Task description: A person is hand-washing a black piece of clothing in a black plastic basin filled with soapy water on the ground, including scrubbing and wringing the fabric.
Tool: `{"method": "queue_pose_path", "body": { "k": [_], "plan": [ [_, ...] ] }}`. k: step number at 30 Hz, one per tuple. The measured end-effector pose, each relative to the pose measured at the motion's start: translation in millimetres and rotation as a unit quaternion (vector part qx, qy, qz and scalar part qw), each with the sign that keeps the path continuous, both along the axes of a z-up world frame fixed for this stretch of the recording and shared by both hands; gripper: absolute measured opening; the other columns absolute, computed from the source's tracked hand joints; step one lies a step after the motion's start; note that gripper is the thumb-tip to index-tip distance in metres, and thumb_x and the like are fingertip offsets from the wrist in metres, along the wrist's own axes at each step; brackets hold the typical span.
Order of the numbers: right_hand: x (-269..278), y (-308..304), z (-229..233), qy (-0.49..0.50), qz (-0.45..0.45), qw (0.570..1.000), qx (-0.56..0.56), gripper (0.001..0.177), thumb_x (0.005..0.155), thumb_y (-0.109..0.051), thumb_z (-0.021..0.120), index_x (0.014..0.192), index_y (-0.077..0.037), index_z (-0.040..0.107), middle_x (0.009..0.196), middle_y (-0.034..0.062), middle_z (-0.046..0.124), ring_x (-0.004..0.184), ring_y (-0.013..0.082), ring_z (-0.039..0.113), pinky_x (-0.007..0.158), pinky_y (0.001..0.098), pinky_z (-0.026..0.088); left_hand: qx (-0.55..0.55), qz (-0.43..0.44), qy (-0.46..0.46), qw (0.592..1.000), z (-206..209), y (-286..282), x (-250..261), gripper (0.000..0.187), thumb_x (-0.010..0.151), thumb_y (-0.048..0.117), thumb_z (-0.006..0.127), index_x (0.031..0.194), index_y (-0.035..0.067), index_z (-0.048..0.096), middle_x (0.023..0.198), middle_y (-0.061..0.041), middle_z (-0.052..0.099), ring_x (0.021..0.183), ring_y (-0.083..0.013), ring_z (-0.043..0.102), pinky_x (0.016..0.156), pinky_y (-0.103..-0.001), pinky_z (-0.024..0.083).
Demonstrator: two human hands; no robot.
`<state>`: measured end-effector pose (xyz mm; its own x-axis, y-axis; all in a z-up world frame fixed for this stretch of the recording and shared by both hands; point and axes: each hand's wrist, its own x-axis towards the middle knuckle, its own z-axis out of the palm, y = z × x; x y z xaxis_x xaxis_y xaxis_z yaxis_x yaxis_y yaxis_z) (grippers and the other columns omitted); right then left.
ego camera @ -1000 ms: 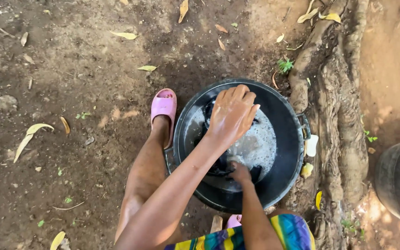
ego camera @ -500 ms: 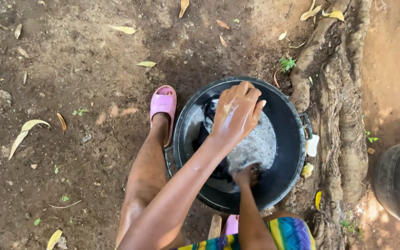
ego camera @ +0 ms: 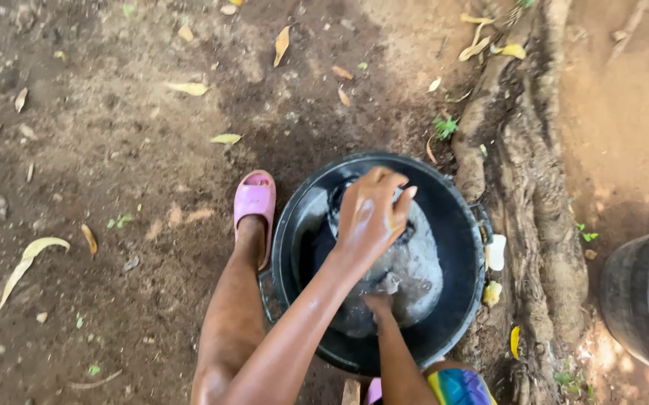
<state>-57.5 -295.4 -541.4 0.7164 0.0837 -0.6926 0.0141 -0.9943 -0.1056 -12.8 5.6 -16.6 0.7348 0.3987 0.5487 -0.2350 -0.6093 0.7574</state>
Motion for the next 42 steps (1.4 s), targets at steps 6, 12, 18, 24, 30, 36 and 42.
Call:
{"method": "queue_pose_path", "body": {
  "k": [6,12,18,24,30,36,42],
  "plan": [
    [53.2,98.5,182.6,-0.103,-0.387,0.872,0.281,0.088,0.064,-0.031,0.104,0.138,0.001,0.069,0.134,0.0313,0.070,0.127,0.0446,0.066,0.092,0.0532,0.058,-0.061,-0.016,0.179,0.982,-16.6,7.8,-3.1,0.023,0.100,0.027,0.066,0.104,0.009,0.079,0.100,-0.014,0.072,0.085,-0.0409,0.075,0.078,-0.051,0.062],
    [60.0,175.4,505.2,-0.218,-0.282,0.810,0.466,0.047,0.085,-0.018,0.087,0.127,-0.002,0.073,0.117,0.0225,0.070,0.109,0.0267,0.066,0.096,0.0413,0.055,-0.254,-0.045,0.343,0.903,-55.4,-0.5,2.6,0.048,0.095,0.055,0.061,0.115,0.014,0.073,0.115,-0.019,0.069,0.116,-0.0498,0.066,0.101,-0.059,0.053],
    [42.3,147.8,596.3,-0.263,-0.206,0.870,0.361,0.055,0.082,-0.034,0.086,0.134,-0.019,0.076,0.117,0.0179,0.077,0.105,0.0274,0.072,0.089,0.0457,0.058,-0.472,-0.127,0.367,0.792,-2.6,23.9,-15.0,0.085,0.111,0.061,0.017,0.153,-0.006,0.048,0.156,-0.035,0.046,0.151,-0.0519,0.039,0.124,-0.067,0.032],
    [39.0,110.4,430.3,-0.160,-0.174,0.920,0.312,0.034,0.079,-0.026,0.087,0.113,-0.022,0.084,0.102,0.0141,0.082,0.094,0.0289,0.075,0.083,0.0437,0.060,-0.483,-0.114,0.330,0.803,-16.2,25.6,12.0,0.067,0.109,0.062,0.043,0.135,0.004,0.063,0.143,-0.024,0.059,0.142,-0.0447,0.052,0.115,-0.062,0.041],
    [-33.9,108.3,215.0,-0.046,-0.019,0.999,-0.004,0.079,0.088,-0.061,0.070,0.161,-0.034,0.052,0.178,0.0276,-0.006,0.166,0.0422,0.004,0.135,0.0536,-0.004,-0.454,-0.072,0.253,0.851,2.4,27.1,6.9,0.059,0.110,0.052,0.045,0.133,0.001,0.065,0.133,-0.025,0.063,0.133,-0.0403,0.057,0.109,-0.061,0.044],
    [-51.6,79.6,30.1,0.099,0.008,0.991,0.092,0.099,0.094,-0.050,0.073,0.174,-0.033,0.017,0.172,0.0370,-0.001,0.152,0.0641,0.025,0.119,0.0674,0.040,-0.460,-0.075,0.275,0.841,36.3,27.8,-9.5,0.061,0.112,0.046,0.041,0.147,-0.002,0.055,0.150,-0.035,0.051,0.147,-0.0568,0.040,0.115,-0.077,0.035],
    [2.6,86.3,159.0,0.215,0.054,0.971,0.086,0.096,0.083,-0.070,0.069,0.146,0.002,0.063,0.152,0.0282,0.059,0.145,0.0443,0.053,0.122,0.0540,0.043,-0.401,-0.063,0.304,0.862,28.5,31.4,-9.7,0.060,0.104,0.057,0.051,0.134,0.007,0.066,0.140,-0.022,0.062,0.143,-0.0451,0.051,0.116,-0.068,0.040]
  ]
}}
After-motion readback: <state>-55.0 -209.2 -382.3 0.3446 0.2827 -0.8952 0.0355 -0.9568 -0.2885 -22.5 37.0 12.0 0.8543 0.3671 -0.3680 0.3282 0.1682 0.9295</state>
